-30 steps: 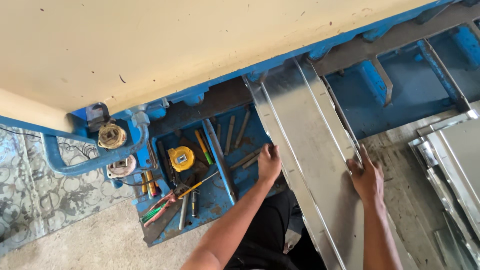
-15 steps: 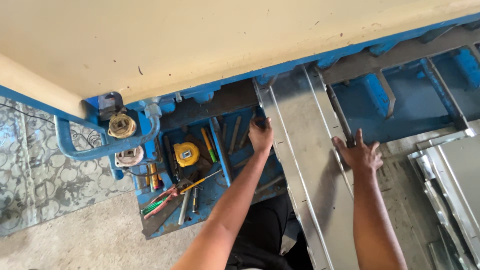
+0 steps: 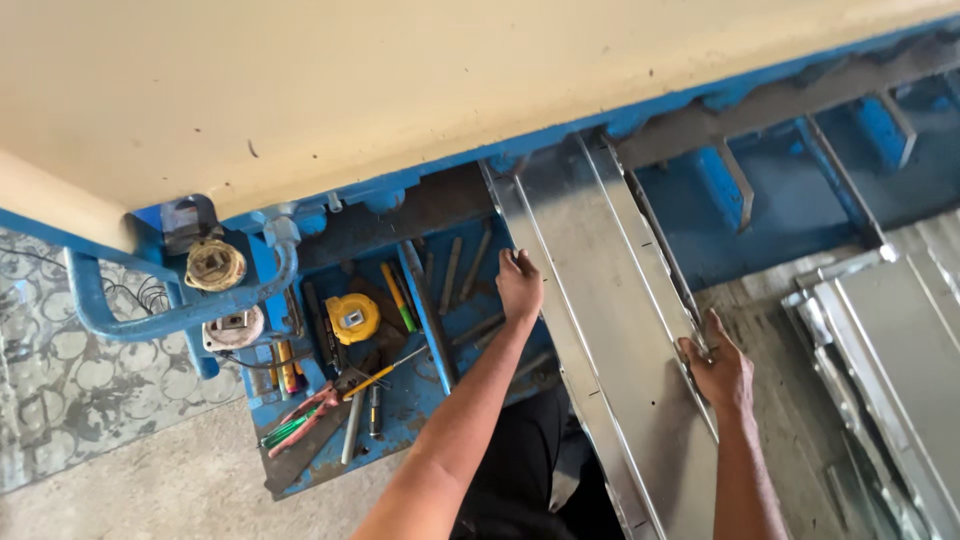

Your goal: The person repeatedly feeds a metal sheet into a press brake, bends it, and removes it. They handle multiple metal sheets one at a time, aligning each sheet in the machine before actuating the press and then retrieving the bent piece.

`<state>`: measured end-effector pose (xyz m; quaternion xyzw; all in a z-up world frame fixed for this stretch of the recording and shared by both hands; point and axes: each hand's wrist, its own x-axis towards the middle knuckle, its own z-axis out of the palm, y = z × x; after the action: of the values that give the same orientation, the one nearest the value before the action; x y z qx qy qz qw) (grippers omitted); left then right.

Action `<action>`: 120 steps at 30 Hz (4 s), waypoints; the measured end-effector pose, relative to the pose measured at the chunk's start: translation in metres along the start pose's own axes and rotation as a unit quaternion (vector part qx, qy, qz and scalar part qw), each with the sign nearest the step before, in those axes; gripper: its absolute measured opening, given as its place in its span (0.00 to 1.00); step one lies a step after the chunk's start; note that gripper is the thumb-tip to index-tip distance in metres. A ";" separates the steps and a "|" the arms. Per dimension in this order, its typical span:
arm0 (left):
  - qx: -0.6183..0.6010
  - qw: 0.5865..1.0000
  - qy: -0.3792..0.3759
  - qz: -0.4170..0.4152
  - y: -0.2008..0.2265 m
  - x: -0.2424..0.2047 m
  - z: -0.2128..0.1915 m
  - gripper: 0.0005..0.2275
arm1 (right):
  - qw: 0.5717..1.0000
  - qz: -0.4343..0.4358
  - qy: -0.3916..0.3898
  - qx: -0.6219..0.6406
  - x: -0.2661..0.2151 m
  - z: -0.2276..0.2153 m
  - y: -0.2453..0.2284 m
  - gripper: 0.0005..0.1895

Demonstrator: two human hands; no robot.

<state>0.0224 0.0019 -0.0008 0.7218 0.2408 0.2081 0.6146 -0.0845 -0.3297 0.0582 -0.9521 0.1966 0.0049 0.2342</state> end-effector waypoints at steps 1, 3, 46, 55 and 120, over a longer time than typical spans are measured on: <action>0.005 1.000 0.018 0.020 -0.004 0.001 0.000 0.10 | 1.000 -0.011 -0.006 -0.006 0.002 -0.001 -0.001 0.44; 0.005 1.000 0.015 -0.016 -0.006 0.016 0.005 0.11 | 0.992 -0.100 0.059 -0.052 0.021 0.003 -0.007 0.45; 0.004 0.998 0.048 -0.037 0.008 0.066 0.021 0.10 | 0.957 -0.134 -0.201 -0.159 0.097 -0.006 -0.050 0.37; 0.040 0.996 0.068 -0.035 -0.010 0.070 0.033 0.10 | 0.958 -0.138 -0.203 -0.147 0.096 -0.009 -0.049 0.38; 0.049 0.993 0.066 -0.080 0.006 0.070 0.022 0.14 | 0.958 -0.136 -0.196 -0.159 0.093 -0.001 -0.046 0.36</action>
<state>0.0919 0.0257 0.0016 0.7142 0.3479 0.1932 0.5759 0.0184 -0.3275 0.0701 -0.9753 0.0121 0.1903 0.1119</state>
